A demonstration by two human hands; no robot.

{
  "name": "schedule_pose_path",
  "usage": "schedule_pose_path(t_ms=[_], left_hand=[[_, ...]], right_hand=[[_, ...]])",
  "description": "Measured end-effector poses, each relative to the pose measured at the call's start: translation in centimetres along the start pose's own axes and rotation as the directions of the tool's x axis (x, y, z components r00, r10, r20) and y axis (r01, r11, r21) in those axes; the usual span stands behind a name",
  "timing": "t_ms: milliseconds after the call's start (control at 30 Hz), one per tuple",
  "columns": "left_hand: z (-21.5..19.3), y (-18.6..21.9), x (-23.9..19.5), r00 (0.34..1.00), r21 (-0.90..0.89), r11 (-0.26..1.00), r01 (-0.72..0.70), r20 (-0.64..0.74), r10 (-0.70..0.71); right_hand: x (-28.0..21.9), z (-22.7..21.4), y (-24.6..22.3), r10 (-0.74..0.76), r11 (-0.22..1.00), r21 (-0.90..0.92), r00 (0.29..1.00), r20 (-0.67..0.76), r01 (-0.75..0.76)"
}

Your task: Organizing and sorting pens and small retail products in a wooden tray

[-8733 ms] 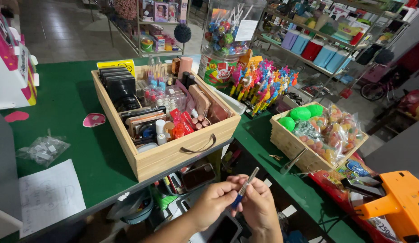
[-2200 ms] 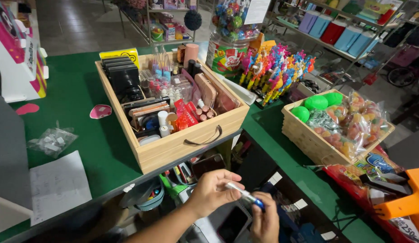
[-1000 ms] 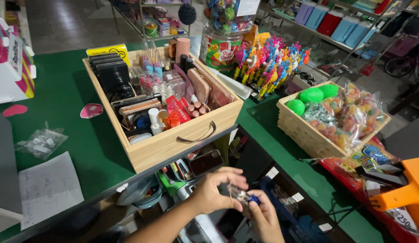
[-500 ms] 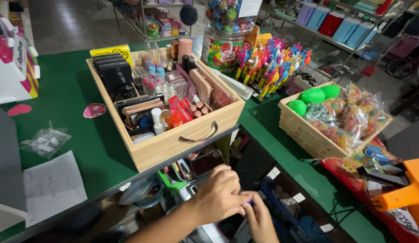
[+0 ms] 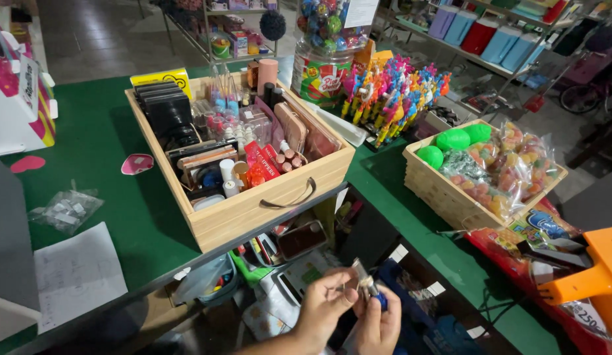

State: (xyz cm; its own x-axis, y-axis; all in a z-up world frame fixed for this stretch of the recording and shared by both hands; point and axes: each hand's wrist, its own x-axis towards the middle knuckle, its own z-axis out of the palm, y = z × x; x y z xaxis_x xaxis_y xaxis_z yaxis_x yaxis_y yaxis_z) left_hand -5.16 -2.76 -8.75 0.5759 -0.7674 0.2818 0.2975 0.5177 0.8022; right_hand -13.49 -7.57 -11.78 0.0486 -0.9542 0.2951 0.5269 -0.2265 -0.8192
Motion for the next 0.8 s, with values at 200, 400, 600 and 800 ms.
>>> schedule_pose_path(t_ms=[200, 400, 600, 800], left_hand=[[-0.2, 3.9, 0.7, 0.981, 0.027, 0.981, 0.193, -0.018, -0.193], [-0.7, 4.0, 1.0, 0.982, -0.051, 0.981, 0.189, 0.000, -0.189], [-1.8, 6.2, 2.6, 0.909, 0.185, 0.906, 0.380, 0.105, -0.403], [-0.4, 10.7, 2.6, 0.955, 0.576, 0.806, -0.137, 0.293, -0.048]], right_hand=[[2.8, -2.8, -2.7, -0.417, 0.746, -0.286, 0.756, 0.504, 0.602], [4.1, -4.9, -2.1, -0.356, 0.669, -0.335, 0.682, 0.639, 0.663], [3.8, -4.5, -3.4, -0.273, 0.719, -0.313, 0.667, 0.693, 0.620], [1.7, -2.7, -4.7, 0.052, 0.934, -0.331, 0.865, 0.499, 0.135]])
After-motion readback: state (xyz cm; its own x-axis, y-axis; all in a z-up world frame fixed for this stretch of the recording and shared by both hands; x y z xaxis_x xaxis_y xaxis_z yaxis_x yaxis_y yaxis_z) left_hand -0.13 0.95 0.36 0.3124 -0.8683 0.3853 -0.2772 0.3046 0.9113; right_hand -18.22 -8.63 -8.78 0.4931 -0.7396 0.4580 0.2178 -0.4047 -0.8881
